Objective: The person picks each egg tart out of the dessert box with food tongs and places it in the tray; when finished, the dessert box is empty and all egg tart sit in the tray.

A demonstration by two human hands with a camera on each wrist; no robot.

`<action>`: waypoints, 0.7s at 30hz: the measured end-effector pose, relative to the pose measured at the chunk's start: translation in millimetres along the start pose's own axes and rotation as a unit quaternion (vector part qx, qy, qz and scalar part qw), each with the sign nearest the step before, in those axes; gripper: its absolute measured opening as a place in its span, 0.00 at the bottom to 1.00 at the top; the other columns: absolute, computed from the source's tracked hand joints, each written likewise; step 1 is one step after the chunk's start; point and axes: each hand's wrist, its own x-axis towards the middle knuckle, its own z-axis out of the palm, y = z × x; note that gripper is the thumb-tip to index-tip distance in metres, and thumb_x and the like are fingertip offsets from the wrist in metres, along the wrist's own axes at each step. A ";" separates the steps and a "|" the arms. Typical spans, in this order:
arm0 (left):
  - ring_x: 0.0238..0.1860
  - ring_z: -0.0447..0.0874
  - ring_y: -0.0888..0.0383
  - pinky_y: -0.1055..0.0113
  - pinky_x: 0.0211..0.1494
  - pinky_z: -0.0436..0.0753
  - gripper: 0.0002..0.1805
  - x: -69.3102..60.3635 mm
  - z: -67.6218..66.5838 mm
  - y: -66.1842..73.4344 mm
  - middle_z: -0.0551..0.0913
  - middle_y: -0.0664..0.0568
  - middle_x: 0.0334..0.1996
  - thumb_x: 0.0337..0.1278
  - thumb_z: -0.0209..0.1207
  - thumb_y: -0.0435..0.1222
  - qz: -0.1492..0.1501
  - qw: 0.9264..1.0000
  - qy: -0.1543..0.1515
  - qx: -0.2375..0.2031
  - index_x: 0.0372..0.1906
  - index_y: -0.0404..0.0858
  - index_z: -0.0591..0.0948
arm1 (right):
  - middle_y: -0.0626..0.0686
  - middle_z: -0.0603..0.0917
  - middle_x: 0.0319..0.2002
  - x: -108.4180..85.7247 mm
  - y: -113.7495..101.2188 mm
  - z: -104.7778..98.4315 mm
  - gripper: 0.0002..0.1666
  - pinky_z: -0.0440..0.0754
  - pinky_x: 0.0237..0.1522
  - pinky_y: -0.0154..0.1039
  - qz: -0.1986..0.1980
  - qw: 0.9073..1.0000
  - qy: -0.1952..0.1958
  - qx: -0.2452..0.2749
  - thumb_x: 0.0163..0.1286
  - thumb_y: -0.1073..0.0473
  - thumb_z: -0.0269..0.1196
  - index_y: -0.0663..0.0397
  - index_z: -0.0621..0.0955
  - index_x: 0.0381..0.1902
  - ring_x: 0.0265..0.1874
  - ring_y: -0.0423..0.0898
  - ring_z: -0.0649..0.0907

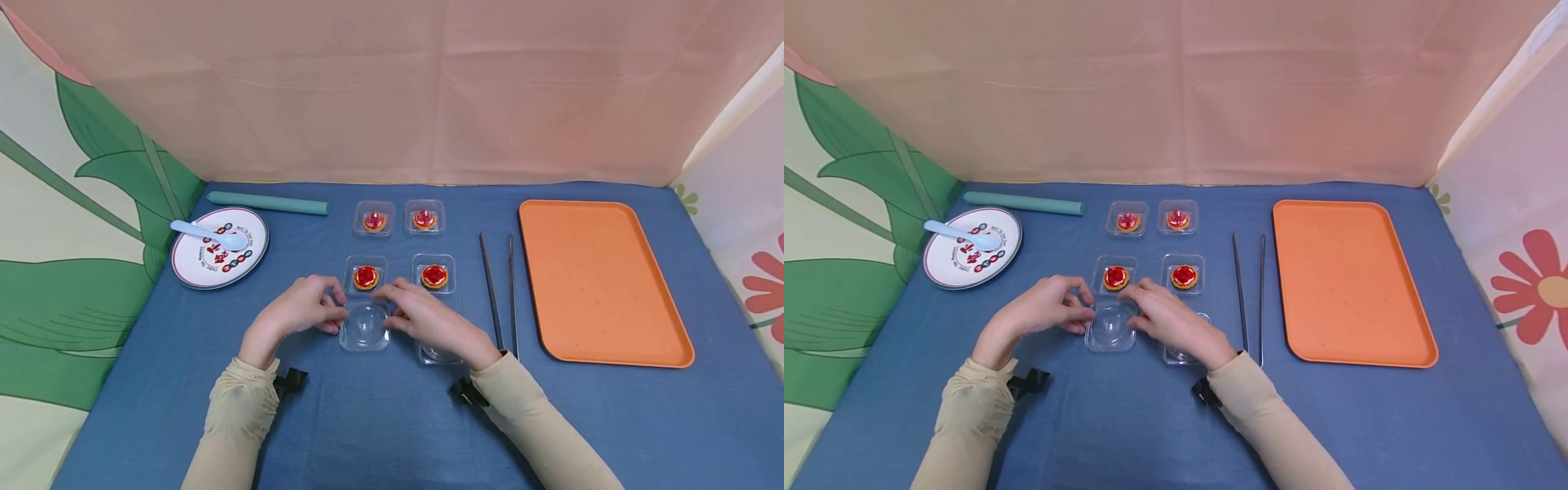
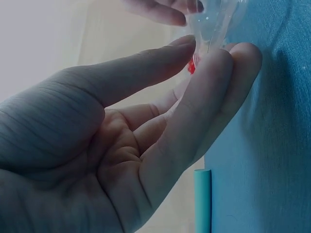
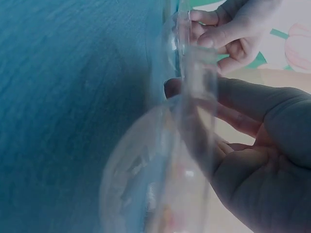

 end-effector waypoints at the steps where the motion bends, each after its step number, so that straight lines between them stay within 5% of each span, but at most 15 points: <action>1: 0.28 0.92 0.50 0.57 0.38 0.92 0.07 -0.3 -0.5 -0.3 0.90 0.44 0.28 0.70 0.67 0.27 -0.002 1.000 0.000 0.000 0.44 0.27 0.81 | 0.55 0.81 0.58 0.3 6.2 3.3 0.26 0.84 0.53 0.42 -0.007 1.000 0.001 -0.002 0.77 0.59 0.70 0.58 0.80 0.69 0.47 0.47 0.81; 12: 0.33 0.94 0.49 0.56 0.49 0.91 0.16 -9.5 -15.5 -2.2 0.91 0.45 0.32 0.76 0.66 0.37 -0.011 0.999 0.026 0.031 0.54 0.27 0.83 | 0.59 0.83 0.59 -4.1 -19.7 -16.6 0.24 0.86 0.54 0.43 0.045 0.999 0.000 0.019 0.79 0.62 0.67 0.63 0.79 0.68 0.45 0.47 0.86; 21: 0.39 0.94 0.44 0.48 0.52 0.90 0.15 -8.7 -21.7 2.2 0.92 0.40 0.37 0.78 0.63 0.34 0.053 0.983 0.168 0.052 0.57 0.26 0.84 | 0.56 0.86 0.54 -3.1 -24.8 -23.1 0.22 0.88 0.50 0.40 0.042 0.998 0.041 0.039 0.79 0.61 0.66 0.65 0.80 0.66 0.35 0.41 0.86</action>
